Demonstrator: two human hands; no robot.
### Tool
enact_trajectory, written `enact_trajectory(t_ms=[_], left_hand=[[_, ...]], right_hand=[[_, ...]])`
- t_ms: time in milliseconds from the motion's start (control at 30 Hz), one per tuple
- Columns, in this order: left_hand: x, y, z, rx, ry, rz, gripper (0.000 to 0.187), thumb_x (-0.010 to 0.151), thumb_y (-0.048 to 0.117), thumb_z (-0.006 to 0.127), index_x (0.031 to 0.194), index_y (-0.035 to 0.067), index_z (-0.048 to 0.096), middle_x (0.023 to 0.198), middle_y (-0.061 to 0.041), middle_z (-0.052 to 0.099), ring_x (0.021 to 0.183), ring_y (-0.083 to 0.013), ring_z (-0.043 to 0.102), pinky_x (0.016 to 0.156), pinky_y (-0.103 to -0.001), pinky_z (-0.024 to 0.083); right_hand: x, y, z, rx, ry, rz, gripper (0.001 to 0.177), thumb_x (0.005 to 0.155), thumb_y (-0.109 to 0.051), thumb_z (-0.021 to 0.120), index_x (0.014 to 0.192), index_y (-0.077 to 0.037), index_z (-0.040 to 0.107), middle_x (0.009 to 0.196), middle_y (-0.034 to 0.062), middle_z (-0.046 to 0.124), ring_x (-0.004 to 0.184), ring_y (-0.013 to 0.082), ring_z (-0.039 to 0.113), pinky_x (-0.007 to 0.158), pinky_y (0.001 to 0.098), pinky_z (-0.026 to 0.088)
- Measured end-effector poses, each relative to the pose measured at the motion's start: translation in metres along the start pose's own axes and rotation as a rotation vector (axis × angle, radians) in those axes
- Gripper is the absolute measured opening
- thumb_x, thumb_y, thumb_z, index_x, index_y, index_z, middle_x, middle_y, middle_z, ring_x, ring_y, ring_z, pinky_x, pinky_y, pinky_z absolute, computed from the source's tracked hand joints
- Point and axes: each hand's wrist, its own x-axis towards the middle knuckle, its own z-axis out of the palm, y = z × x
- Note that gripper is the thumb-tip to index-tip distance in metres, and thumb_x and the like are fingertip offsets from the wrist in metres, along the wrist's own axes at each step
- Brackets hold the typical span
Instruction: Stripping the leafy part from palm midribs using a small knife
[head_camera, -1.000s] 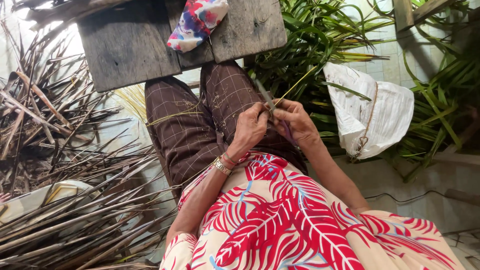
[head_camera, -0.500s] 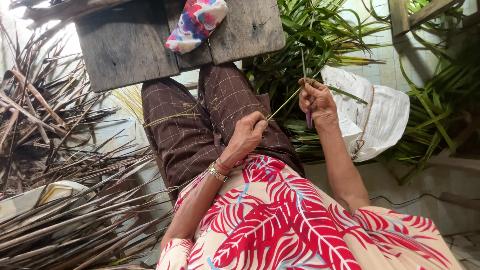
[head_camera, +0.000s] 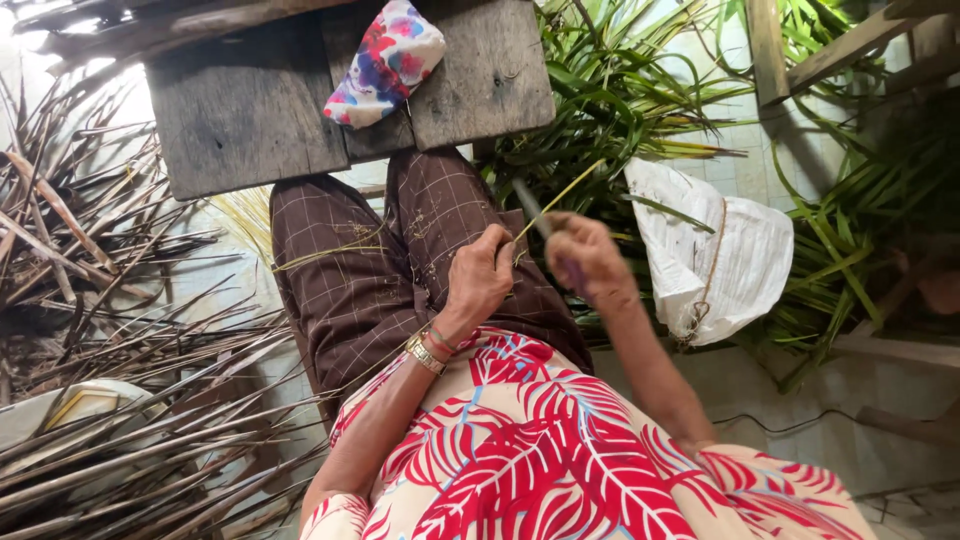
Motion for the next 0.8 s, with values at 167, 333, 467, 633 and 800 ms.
enact_trajectory(t_ms=[167,333,467,633,800], left_hand=[[-0.005,0.020,-0.010,0.057,-0.032,0.040,0.010,0.099,0.025,0.055,0.104,0.019,0.062,0.093,-0.018,0.075,0.089,-0.0480,0.070,0.076,-0.061,0.055],[-0.008,0.013,-0.008,0.098,-0.035,0.081,0.007,0.099,0.026,0.057,0.100,0.020,0.061,0.079,-0.018,0.071,0.081,-0.0467,0.071,0.069,-0.057,0.054],[-0.014,0.013,-0.010,0.094,-0.071,0.074,0.006,0.098,0.025,0.056,0.098,0.020,0.060,0.074,-0.018,0.069,0.078,-0.0469,0.070,0.067,-0.056,0.053],[-0.017,0.014,-0.014,0.083,-0.078,0.061,0.007,0.099,0.023,0.055,0.097,0.018,0.060,0.071,-0.021,0.068,0.075,-0.0495,0.069,0.065,-0.057,0.052],[-0.006,0.010,-0.011,0.108,0.027,0.120,0.005,0.099,0.019,0.057,0.096,0.014,0.059,0.070,-0.020,0.068,0.068,-0.0472,0.069,0.062,-0.057,0.052]], right_hand=[[0.007,0.025,0.009,0.227,-0.029,0.064,0.021,0.087,0.008,0.066,0.108,0.007,0.066,0.060,0.0208,0.058,0.036,0.0248,0.054,0.025,0.0350,0.041],[0.026,0.020,-0.023,0.300,-0.053,0.006,0.024,0.093,0.004,0.063,0.115,0.014,0.063,0.057,0.0184,0.055,0.034,0.0202,0.048,0.027,0.0336,0.041],[0.046,0.020,-0.072,0.374,-0.002,-0.004,0.023,0.101,-0.006,0.060,0.120,0.006,0.065,0.064,0.0105,0.055,0.043,0.0170,0.048,0.032,0.0302,0.042],[0.069,0.023,-0.137,0.456,0.056,-0.023,0.024,0.105,-0.021,0.060,0.122,-0.006,0.068,0.070,0.0012,0.055,0.051,0.0126,0.048,0.040,0.0248,0.041],[0.026,-0.008,-0.073,0.013,0.190,-0.041,0.020,0.098,-0.008,0.063,0.118,-0.004,0.066,0.060,0.0085,0.058,0.038,0.0161,0.052,0.031,0.0271,0.040]])
